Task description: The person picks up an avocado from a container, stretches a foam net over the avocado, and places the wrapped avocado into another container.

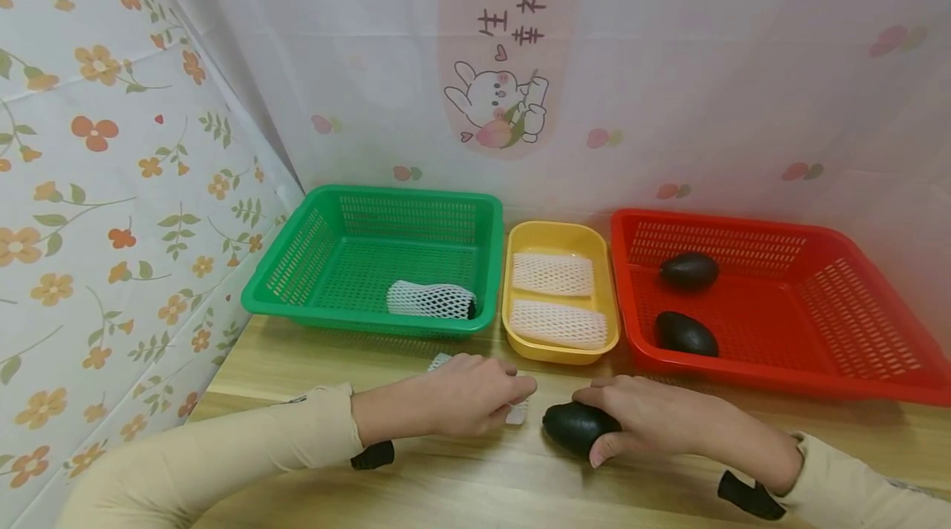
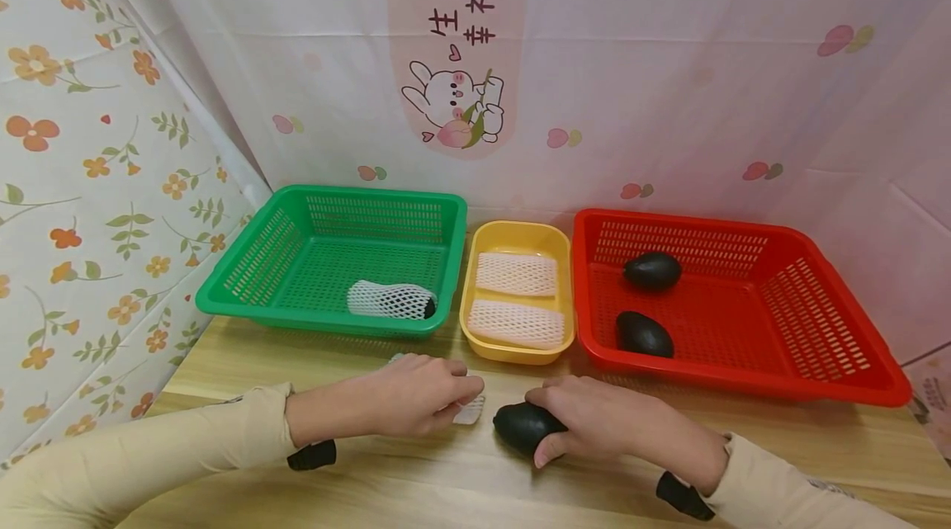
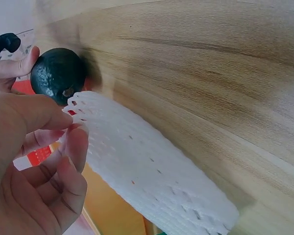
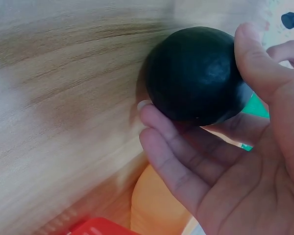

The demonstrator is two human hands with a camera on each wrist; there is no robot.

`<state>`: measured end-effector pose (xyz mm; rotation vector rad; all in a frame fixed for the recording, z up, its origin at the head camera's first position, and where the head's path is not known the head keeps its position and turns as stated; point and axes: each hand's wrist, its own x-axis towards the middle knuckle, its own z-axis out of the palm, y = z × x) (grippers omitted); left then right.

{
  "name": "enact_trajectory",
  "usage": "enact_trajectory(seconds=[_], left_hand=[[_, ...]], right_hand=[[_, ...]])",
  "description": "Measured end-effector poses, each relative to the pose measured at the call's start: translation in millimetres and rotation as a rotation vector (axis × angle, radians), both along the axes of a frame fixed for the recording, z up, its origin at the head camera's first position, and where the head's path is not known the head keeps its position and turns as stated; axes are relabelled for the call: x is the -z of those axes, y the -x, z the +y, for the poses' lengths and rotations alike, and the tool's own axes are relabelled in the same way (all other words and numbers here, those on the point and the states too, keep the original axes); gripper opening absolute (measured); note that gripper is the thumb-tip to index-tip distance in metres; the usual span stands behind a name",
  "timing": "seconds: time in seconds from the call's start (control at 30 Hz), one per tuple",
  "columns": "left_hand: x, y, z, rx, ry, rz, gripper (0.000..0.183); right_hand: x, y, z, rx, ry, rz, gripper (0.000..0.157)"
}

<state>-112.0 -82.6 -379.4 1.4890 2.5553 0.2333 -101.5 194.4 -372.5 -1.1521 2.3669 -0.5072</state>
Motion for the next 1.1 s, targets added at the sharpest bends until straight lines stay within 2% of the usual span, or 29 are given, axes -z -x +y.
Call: enact_trajectory(seconds=[0.3,0.47,0.6,1.1], left_hand=[[0.2,-0.1,0.6,0.031,-0.019,-0.015,0.020],[0.2,-0.6,1.2,0.035,-0.018,-0.024,0.020],[0.7,-1.1,1.5,0.039,-0.005,-0.012,0.020],[4.1,-3.6,1.0,0.060,-0.001,0.017,0.014]], right_hand=[[1.1,1.3,0.1,0.006,0.016,-0.018,0.069],[2.0,2.2,-0.2,-0.013,0.038,-0.006,0.063],[3.3,2.8,-0.1,-0.028,0.056,0.002,0.060],[5.1,0.0,-2.9,-0.017,0.047,0.039,0.070]])
